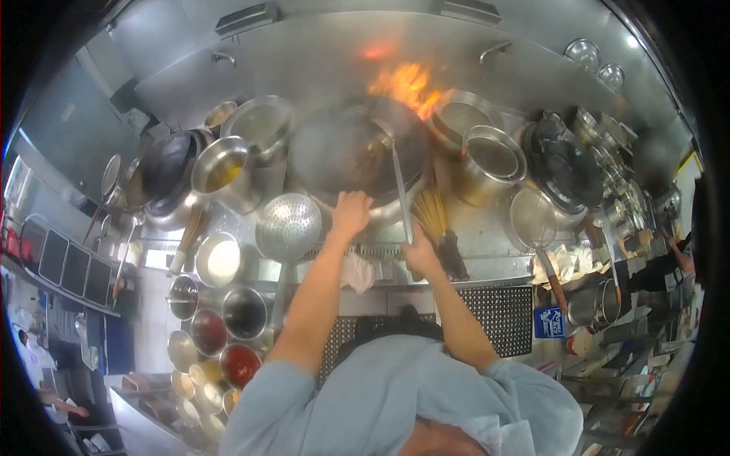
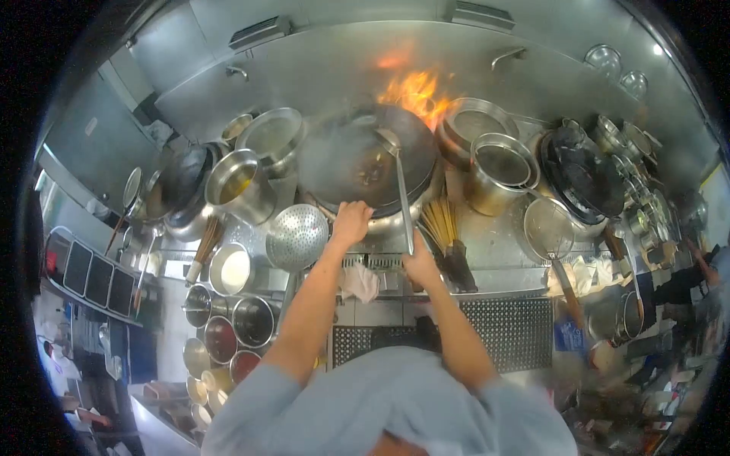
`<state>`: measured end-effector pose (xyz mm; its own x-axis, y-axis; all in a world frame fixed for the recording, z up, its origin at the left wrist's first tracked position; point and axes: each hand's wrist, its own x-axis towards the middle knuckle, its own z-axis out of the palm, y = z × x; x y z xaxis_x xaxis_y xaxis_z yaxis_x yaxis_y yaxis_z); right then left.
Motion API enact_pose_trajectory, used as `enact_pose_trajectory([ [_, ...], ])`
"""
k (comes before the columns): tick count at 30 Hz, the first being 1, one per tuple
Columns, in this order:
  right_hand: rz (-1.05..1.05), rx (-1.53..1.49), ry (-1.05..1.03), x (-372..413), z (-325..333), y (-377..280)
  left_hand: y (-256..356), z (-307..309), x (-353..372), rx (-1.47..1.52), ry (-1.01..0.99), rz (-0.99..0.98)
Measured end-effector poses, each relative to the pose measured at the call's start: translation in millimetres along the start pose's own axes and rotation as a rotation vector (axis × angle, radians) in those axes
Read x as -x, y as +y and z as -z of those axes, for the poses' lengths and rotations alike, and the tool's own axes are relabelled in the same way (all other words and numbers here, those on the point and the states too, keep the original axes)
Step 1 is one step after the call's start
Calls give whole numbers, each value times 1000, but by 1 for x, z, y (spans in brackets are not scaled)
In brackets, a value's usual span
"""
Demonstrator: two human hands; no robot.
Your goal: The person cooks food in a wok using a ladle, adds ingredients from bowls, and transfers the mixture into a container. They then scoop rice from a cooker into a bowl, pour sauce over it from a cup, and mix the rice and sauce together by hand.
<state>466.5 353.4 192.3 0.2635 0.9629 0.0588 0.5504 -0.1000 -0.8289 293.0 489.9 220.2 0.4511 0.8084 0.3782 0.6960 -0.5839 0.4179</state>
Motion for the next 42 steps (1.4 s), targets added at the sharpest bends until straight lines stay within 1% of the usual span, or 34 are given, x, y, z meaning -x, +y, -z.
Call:
enact_pose_trajectory([
  [2, -241, -225, -146, -2, 17, -31, -1, 3, -7, 2, -42, 15],
  [3, -206, -212, -129, -2, 16, -29, -2, 1, -8, -21, -76, 29],
  [4, -172, -198, -111, -3, 14, -28, 2, 4, -6, -20, -65, 39],
  [6, -168, -264, -85, -3, 5, -15, 9, 10, -3, -15, -38, 60],
  [9, -303, -305, -196, 4, 18, -41, -1, 1, -3, 3, -23, 3],
  [12, -303, -341, -192, 5, 20, -48, -13, -14, -4, 7, -9, 10],
  [15, -305, -324, -166, 5, 18, -48, -1, 2, -3, 9, -47, 34],
  [18, -271, -269, -174, 1, 17, -45, -7, -7, -4, 2, -58, 80],
  [21, -263, -263, -132, 1, 15, -41, -9, -10, -5, -52, -25, 16],
  [24, -296, -328, -155, 2, 16, -44, -10, -16, -4, -34, 8, 40],
  [25, -88, -227, -38, -8, 4, -25, -7, -14, -2, -38, -3, 60],
  [26, 120, -122, 79, -27, -16, 9, 0, -8, 1, -41, -13, 80],
  [28, 123, -148, 53, -55, -11, 3, 8, -1, -8, -26, 12, 77],
  [29, -101, -283, -100, -59, 8, -41, 11, -1, -7, -7, 26, 65],
  [30, -328, -418, -254, -61, 18, -66, 13, -1, -2, 10, 41, 55],
  [31, -397, -726, -366, -73, 18, -53, 27, 1, 6, 110, 279, 83],
  [33, -419, -660, -404, -73, 44, -63, 49, 5, 43, 145, 394, -45],
  [34, -438, -622, -423, -68, 51, -65, 47, -14, 83, 244, 197, -91],
  [35, -356, -445, -397, -68, 52, -65, 45, -52, 126, 249, -119, -28],
  [36, -319, -419, -375, -73, 49, -66, 60, -52, 163, 426, -417, -17],
  [37, -289, -395, -356, -75, 43, -65, 76, -66, 188, 422, -669, 219],
  [38, -261, -367, -338, -76, 40, -64, 71, -104, 217, 431, -733, 235],
  [39, -298, -450, -377, -78, 39, -63, 63, -158, 245, 374, -787, 280],
  [40, -341, -509, -436, -79, 46, -60, 58, -197, 253, 308, -833, 323],
  [42, -441, -626, -553, -73, 73, -56, 72, -221, 240, 275, -833, 323],
])
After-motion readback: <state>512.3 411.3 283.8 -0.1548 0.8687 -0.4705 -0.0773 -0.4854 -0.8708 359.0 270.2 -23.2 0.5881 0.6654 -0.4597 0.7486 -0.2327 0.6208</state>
